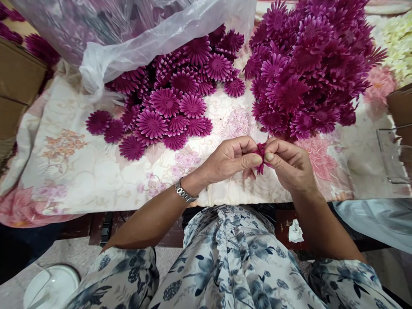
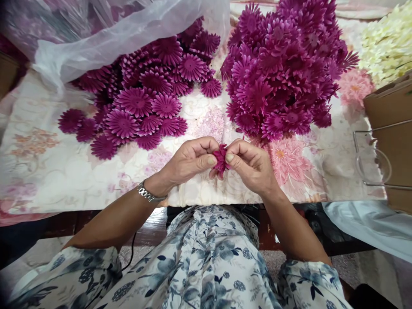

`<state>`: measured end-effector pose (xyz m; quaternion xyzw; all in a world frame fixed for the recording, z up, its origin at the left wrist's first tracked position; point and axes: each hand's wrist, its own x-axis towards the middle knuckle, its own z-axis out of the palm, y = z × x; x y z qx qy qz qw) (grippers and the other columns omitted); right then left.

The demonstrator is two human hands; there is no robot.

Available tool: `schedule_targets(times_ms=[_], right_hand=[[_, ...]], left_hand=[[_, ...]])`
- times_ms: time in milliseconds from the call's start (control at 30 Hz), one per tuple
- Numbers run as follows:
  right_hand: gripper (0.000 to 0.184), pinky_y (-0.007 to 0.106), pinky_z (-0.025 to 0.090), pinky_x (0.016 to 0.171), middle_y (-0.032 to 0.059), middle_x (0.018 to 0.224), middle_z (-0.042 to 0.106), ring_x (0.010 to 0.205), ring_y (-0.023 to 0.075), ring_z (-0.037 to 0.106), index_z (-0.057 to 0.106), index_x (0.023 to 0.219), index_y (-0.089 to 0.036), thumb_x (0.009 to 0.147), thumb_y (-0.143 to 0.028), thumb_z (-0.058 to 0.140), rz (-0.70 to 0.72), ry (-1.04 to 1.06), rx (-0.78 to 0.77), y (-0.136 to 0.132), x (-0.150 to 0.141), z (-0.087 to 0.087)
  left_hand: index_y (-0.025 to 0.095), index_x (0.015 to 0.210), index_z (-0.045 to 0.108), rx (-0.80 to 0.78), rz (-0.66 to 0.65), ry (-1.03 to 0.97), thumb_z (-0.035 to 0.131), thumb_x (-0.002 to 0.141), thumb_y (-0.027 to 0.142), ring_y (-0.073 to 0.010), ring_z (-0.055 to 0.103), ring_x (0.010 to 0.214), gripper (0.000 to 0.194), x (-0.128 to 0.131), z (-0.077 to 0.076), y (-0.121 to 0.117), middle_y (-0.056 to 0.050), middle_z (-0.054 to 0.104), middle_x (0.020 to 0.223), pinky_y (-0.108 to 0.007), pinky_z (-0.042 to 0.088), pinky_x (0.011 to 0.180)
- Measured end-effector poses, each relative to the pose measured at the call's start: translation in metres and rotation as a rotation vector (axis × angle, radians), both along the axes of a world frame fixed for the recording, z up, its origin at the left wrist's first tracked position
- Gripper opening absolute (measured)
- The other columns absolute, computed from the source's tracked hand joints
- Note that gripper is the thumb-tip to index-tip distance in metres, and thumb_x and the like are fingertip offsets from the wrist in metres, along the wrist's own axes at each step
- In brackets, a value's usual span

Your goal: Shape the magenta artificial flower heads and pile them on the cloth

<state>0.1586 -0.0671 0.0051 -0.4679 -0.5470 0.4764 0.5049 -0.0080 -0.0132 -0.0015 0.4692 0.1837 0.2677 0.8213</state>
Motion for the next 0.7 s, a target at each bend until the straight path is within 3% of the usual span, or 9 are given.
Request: schedule_targets(times_ms=[167, 333, 533, 700], right_hand=[[0.015, 0.026, 0.039, 0.06, -0.0011, 0.069, 0.053, 0.064, 0.0097, 0.049, 0.058, 0.069, -0.018, 0.084, -0.023, 0.061, 0.01, -0.14, 0.049, -0.002, 0.001, -0.003], [0.017, 0.026, 0.041, 0.057, -0.001, 0.068, 0.053, 0.063, 0.0107, 0.049, 0.058, 0.068, -0.019, 0.081, -0.028, 0.062, 0.048, 0.011, -0.038, -0.002, 0.004, -0.007], [0.021, 0.026, 0.041, 0.059, -0.0008, 0.068, 0.054, 0.064, 0.0114, 0.048, 0.058, 0.067, -0.02, 0.077, -0.036, 0.067, 0.024, 0.113, -0.125, 0.0, 0.004, -0.013], [0.012, 0.024, 0.037, 0.059, -0.0022, 0.067, 0.052, 0.063, 0.0096, 0.046, 0.057, 0.068, -0.019, 0.08, -0.021, 0.06, 0.028, 0.059, -0.085, 0.0, 0.002, -0.013]], left_hand=[[0.014, 0.073, 0.049, 0.052, 0.016, 0.08, 0.079, 0.066, 0.029, -0.007, 0.059, 0.057, 0.034, 0.001, 0.001, -0.001, 0.004, 0.058, 0.065, -0.018, 0.048, 0.053], [0.013, 0.071, 0.053, -0.027, -0.041, 0.075, 0.073, 0.07, 0.026, -0.0069, 0.055, 0.046, 0.024, -0.002, 0.0, 0.002, 0.001, 0.061, 0.061, -0.019, 0.044, 0.046], [0.015, 0.065, 0.05, -0.059, 0.053, 0.139, 0.059, 0.066, 0.009, -0.007, 0.054, 0.043, 0.01, -0.001, 0.003, -0.001, 0.004, 0.057, 0.052, -0.019, 0.041, 0.044], [0.017, 0.065, 0.045, -0.034, 0.112, 0.201, 0.053, 0.067, 0.009, -0.0055, 0.051, 0.041, 0.011, 0.004, 0.003, -0.003, 0.006, 0.051, 0.05, -0.018, 0.038, 0.041]])
